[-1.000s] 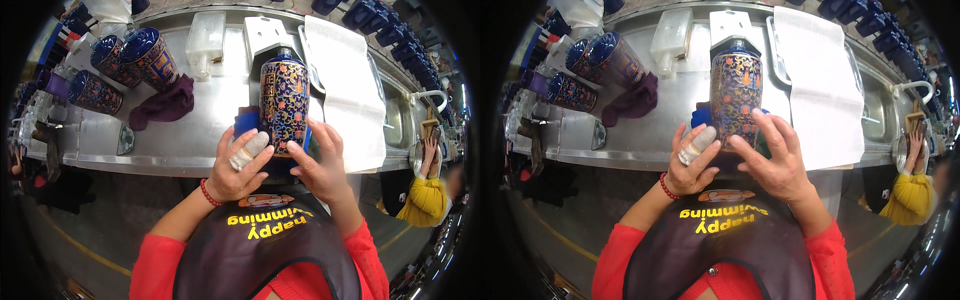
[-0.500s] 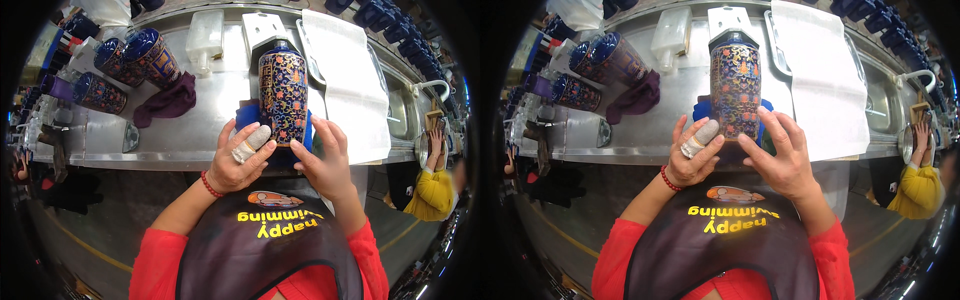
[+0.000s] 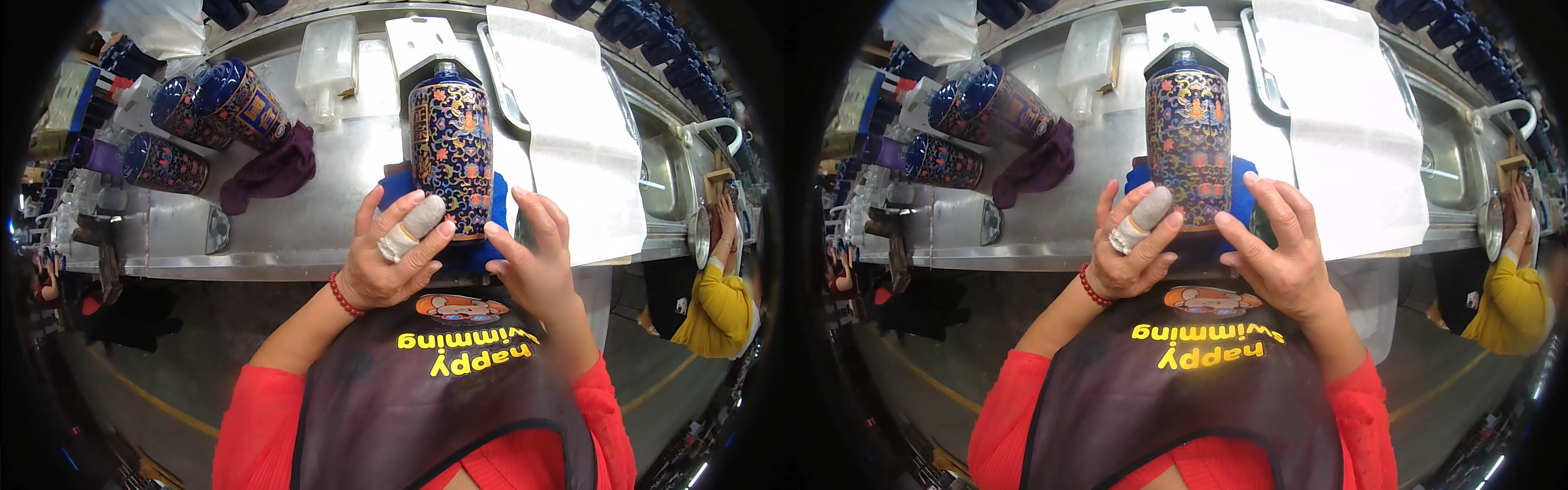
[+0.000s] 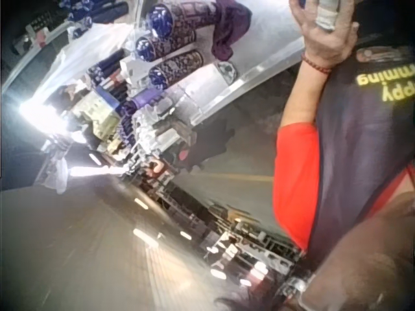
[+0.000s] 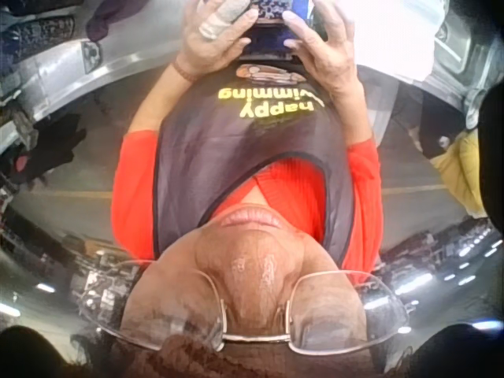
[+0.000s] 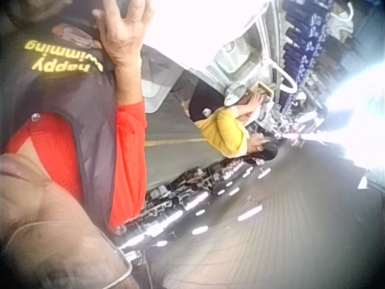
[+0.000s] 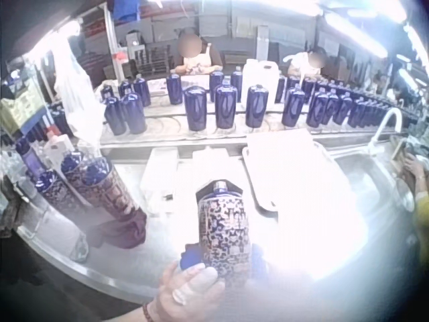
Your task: The person applies a decorative sticker to a blue cylindrical container, smooths it with a green card, and trims excess edges. They rotate the container to align and press the sticker, then place the finished item on the counter.
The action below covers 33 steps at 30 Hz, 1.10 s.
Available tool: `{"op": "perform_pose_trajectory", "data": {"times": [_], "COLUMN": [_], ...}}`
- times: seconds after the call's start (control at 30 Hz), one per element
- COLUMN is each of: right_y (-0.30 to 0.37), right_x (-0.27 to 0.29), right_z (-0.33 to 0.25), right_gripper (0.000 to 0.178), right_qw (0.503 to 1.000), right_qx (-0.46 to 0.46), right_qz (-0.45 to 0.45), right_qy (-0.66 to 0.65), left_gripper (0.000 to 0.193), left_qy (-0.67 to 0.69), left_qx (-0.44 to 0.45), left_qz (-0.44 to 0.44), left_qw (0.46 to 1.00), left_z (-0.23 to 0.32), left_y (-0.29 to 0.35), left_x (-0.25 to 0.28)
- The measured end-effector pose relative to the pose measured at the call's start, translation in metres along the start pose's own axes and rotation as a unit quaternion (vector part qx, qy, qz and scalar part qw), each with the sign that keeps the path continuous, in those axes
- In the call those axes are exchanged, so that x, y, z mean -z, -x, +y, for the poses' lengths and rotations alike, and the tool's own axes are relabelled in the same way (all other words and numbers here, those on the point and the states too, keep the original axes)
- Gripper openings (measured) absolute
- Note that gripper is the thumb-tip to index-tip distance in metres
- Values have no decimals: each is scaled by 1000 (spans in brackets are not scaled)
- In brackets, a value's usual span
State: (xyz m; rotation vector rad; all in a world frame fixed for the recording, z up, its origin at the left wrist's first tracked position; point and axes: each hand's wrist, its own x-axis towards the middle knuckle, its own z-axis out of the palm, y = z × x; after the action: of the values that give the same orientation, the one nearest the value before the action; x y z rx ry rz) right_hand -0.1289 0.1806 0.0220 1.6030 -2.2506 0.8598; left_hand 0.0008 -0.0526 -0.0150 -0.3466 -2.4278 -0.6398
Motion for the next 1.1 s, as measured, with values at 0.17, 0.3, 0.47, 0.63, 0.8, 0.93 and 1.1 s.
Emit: {"op": "perform_pose_trajectory", "data": {"times": [0.17,0.3,0.47,0.63,0.8,0.93,1.1], "right_y": [13,18,20,24,25,25,24], "right_x": [-13,-18,-24,-29,-33,-33,-33], "right_z": [5,5,4,3,4,5,5], "right_gripper": [54,56,59,62,62,61,62], "right_qw": [998,995,994,991,988,988,986], "right_qx": [-38,-59,-58,-60,-62,-56,-49], "right_qz": [6,23,22,24,30,28,38], "right_qy": [-42,-75,-95,-121,-139,-138,-151], "left_gripper": [39,39,41,39,39,38,41], "left_qy": [-27,-11,-66,-95,-95,-76,-50], "left_qx": [-32,-34,-24,-64,-83,-69,-102], "left_qz": [-16,-37,-55,-79,-86,-103,-112], "left_qw": [999,999,996,990,988,989,987], "left_z": [4,7,12,12,10,12,12], "left_y": [-8,-16,-27,-31,-34,-33,-27], "left_x": [5,11,8,11,13,15,12]}}
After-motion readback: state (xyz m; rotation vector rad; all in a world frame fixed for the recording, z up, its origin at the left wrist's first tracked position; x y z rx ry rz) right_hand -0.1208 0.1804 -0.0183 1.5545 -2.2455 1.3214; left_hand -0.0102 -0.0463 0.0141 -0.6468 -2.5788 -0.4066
